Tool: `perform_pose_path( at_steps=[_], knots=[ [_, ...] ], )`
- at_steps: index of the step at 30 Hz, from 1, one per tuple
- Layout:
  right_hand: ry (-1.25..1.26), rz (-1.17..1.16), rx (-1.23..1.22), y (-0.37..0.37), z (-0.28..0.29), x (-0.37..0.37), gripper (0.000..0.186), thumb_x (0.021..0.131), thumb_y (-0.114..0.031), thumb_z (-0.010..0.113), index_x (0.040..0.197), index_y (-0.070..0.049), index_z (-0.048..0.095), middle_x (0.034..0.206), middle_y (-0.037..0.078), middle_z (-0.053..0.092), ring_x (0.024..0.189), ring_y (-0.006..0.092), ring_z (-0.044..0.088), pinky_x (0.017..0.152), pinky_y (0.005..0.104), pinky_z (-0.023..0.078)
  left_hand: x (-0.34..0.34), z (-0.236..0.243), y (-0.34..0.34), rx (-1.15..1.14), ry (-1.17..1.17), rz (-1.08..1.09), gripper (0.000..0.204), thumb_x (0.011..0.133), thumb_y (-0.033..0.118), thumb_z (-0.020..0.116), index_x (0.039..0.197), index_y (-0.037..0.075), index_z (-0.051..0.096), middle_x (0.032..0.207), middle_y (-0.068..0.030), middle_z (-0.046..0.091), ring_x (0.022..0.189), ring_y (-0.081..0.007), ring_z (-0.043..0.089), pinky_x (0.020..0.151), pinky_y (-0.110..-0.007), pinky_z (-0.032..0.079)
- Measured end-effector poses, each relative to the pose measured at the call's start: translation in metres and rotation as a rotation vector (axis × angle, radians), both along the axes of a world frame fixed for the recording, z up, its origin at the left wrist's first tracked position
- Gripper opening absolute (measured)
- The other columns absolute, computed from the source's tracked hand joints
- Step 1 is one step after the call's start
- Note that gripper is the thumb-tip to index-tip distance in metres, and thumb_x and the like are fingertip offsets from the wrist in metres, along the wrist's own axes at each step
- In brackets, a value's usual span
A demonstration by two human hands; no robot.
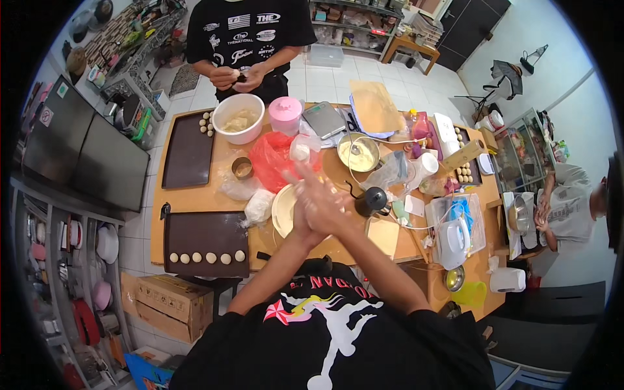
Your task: The person prepares dough by hand, rolling and shaping it into rounds on a workspace and placing them onto a baking sheet.
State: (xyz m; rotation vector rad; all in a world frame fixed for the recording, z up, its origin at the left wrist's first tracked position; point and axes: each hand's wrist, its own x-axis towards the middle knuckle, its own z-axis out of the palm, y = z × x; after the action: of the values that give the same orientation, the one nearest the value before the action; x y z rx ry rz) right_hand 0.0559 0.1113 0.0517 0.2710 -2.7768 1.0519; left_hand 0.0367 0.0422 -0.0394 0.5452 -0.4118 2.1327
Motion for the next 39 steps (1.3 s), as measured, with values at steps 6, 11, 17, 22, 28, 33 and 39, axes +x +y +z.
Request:
perform_pose_path(
  at_steps=[6, 11, 17, 22, 28, 33, 39],
  knots=[
    [0.066, -0.262, 0.026, 0.025, -0.049, 0.005, 0.056, 0.105, -0.042, 0.02, 0.144, -0.011, 0.046, 0.146, 0.017, 0.043, 0.144, 0.0414, 0.024, 0.115, 0.0508, 0.02, -0.001, 0.058, -0.01, -0.859, -0.24, 0.209, 0.078, 0.096, 0.068, 0.023, 0.153, 0.014, 0.027, 0.152, -0.0104, 0.037, 0.139, -0.0291, 0.037, 0.115, -0.049, 0.028],
    [-0.126, -0.148, -0.117, 0.001, -0.013, -0.002, 0.053, 0.103, -0.044, 0.029, 0.147, -0.017, 0.042, 0.153, 0.021, 0.032, 0.145, 0.0416, 0.02, 0.116, 0.0515, 0.017, -0.001, 0.002, -0.006, -0.537, -0.082, 0.096, 0.082, 0.094, 0.071, 0.024, 0.152, 0.014, 0.029, 0.152, -0.0114, 0.037, 0.138, -0.0277, 0.038, 0.113, -0.047, 0.03],
    [-0.023, -0.165, 0.078, 0.011, -0.013, 0.007, 0.05, 0.101, -0.04, 0.037, 0.146, -0.02, 0.043, 0.157, 0.022, 0.023, 0.146, 0.0432, 0.017, 0.11, 0.0704, 0.007, 0.006, 0.057, -0.015, -0.797, -0.26, 0.07, 0.085, 0.095, 0.069, 0.027, 0.149, 0.004, 0.03, 0.152, -0.0154, 0.036, 0.138, -0.0336, 0.037, 0.114, -0.051, 0.028],
    [-0.071, 0.007, -0.432, 0.025, 0.005, -0.008, 0.049, 0.104, -0.037, 0.028, 0.146, -0.019, 0.044, 0.157, 0.018, 0.025, 0.148, 0.0379, 0.013, 0.112, 0.0664, 0.005, 0.0, 0.042, -0.017, -0.704, -0.218, 0.007, 0.079, 0.096, 0.067, 0.031, 0.145, 0.005, 0.036, 0.147, -0.0152, 0.042, 0.133, -0.0317, 0.044, 0.112, -0.049, 0.032],
    [-0.004, 0.01, -0.085, -0.008, -0.012, 0.006, 0.051, 0.103, -0.043, 0.028, 0.146, -0.022, 0.046, 0.159, 0.013, 0.025, 0.148, 0.04, 0.014, 0.113, 0.0653, 0.006, -0.004, 0.009, -0.004, -0.883, 0.189, 0.261, 0.083, 0.091, 0.073, 0.033, 0.148, 0.013, 0.032, 0.151, -0.016, 0.035, 0.137, -0.0368, 0.037, 0.113, -0.052, 0.029],
    [-0.122, -0.251, 0.086, 0.019, -0.013, 0.011, 0.048, 0.101, -0.04, 0.035, 0.145, -0.023, 0.046, 0.156, 0.018, 0.027, 0.145, 0.0437, 0.018, 0.11, 0.0704, 0.009, -0.009, 0.036, -0.009, -0.768, -0.188, 0.202, 0.087, 0.09, 0.074, 0.031, 0.153, 0.015, 0.023, 0.156, -0.0128, 0.029, 0.143, -0.0353, 0.029, 0.117, -0.05, 0.02],
    [-0.049, -0.018, -0.181, -0.014, -0.008, -0.001, 0.048, 0.103, -0.038, 0.029, 0.144, -0.022, 0.047, 0.156, 0.018, 0.028, 0.146, 0.0424, 0.017, 0.112, 0.0667, 0.007, -0.003, -0.012, -0.006, -0.329, -0.039, 0.037, 0.083, 0.094, 0.071, 0.029, 0.152, 0.013, 0.026, 0.153, -0.0133, 0.036, 0.137, -0.031, 0.04, 0.113, -0.047, 0.032]
  ],
)
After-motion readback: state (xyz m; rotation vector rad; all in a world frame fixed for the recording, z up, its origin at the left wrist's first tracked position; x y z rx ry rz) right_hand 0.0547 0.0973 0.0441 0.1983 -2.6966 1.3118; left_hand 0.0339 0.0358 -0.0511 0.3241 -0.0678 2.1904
